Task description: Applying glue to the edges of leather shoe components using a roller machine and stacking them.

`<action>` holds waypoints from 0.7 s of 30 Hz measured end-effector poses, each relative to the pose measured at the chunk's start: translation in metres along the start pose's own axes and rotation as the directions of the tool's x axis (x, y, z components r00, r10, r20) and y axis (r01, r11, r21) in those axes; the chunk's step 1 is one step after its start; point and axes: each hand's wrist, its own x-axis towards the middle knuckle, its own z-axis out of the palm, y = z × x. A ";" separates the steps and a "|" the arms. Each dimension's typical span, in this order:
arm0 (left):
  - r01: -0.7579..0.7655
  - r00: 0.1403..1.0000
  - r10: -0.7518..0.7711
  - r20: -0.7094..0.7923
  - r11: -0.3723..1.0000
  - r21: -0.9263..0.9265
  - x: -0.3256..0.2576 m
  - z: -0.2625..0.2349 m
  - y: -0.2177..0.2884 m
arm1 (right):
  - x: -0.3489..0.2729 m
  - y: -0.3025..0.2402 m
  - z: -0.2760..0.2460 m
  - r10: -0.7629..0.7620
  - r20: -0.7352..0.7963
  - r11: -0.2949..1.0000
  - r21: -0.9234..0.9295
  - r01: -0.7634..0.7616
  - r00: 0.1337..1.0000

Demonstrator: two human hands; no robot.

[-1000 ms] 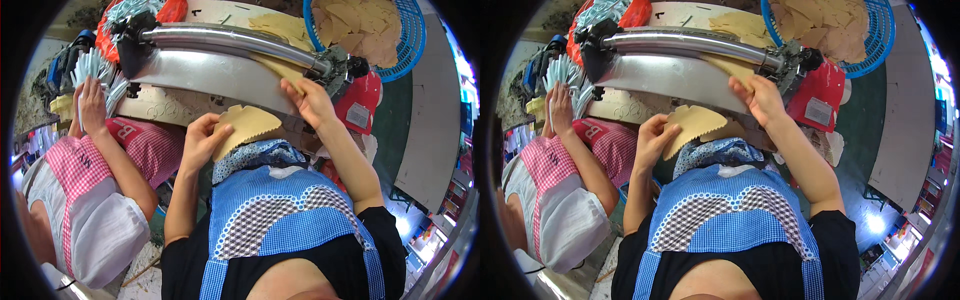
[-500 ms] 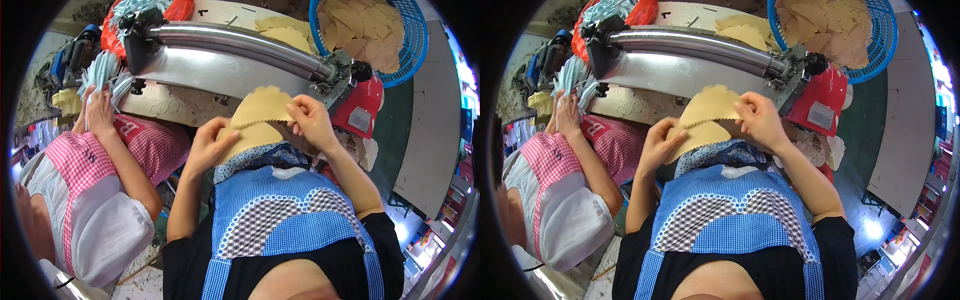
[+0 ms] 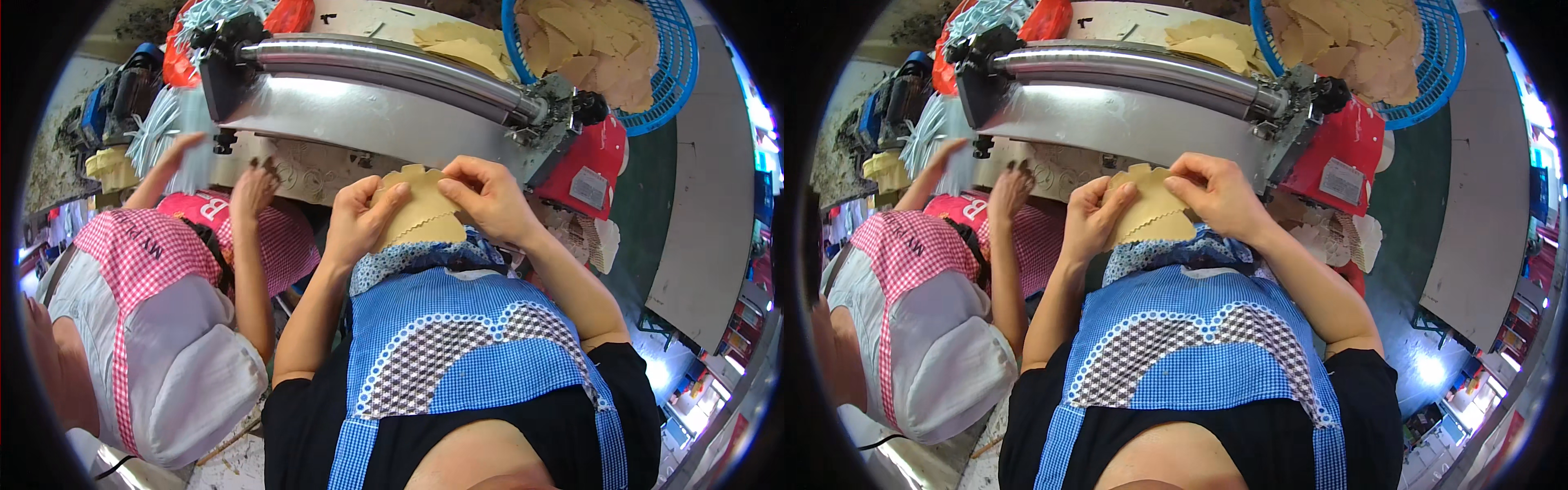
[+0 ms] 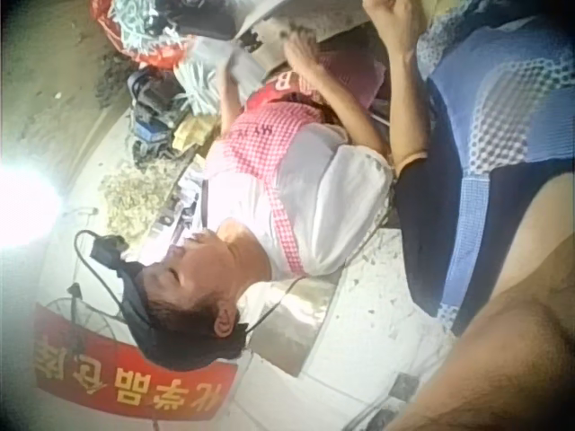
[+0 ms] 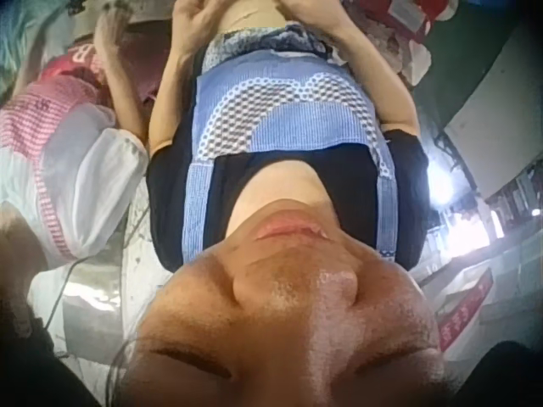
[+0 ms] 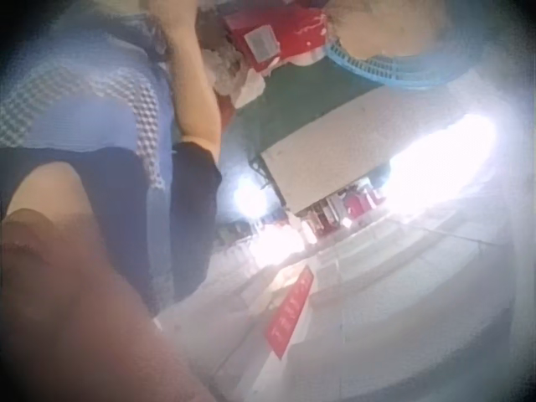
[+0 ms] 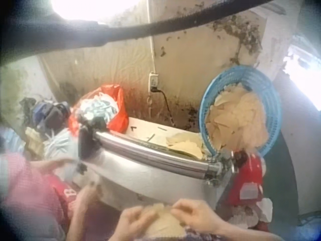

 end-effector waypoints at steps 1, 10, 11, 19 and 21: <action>0.018 0.999 -0.019 0.026 0.999 0.037 0.001 -0.002 -0.001 | -0.001 0.002 -0.002 -0.002 0.009 1.000 0.004 0.002 1.000; -0.043 0.998 0.047 -0.041 0.995 0.085 -0.003 -0.013 0.005 | 0.025 0.021 -0.023 0.351 -0.204 0.697 0.709 -0.109 0.914; -0.053 0.998 0.056 -0.031 0.995 0.086 -0.004 -0.010 0.009 | 0.029 0.019 -0.019 0.356 -0.212 0.679 0.728 -0.096 0.910; -0.048 0.959 0.021 -0.281 0.995 -0.088 -0.007 -0.010 0.009 | 0.003 0.029 -0.037 0.321 0.089 0.721 0.623 -0.304 0.943; -0.050 0.965 0.040 -0.260 0.998 -0.031 0.001 -0.003 0.016 | 0.023 0.018 -0.044 0.491 -0.013 0.409 0.886 -0.218 0.871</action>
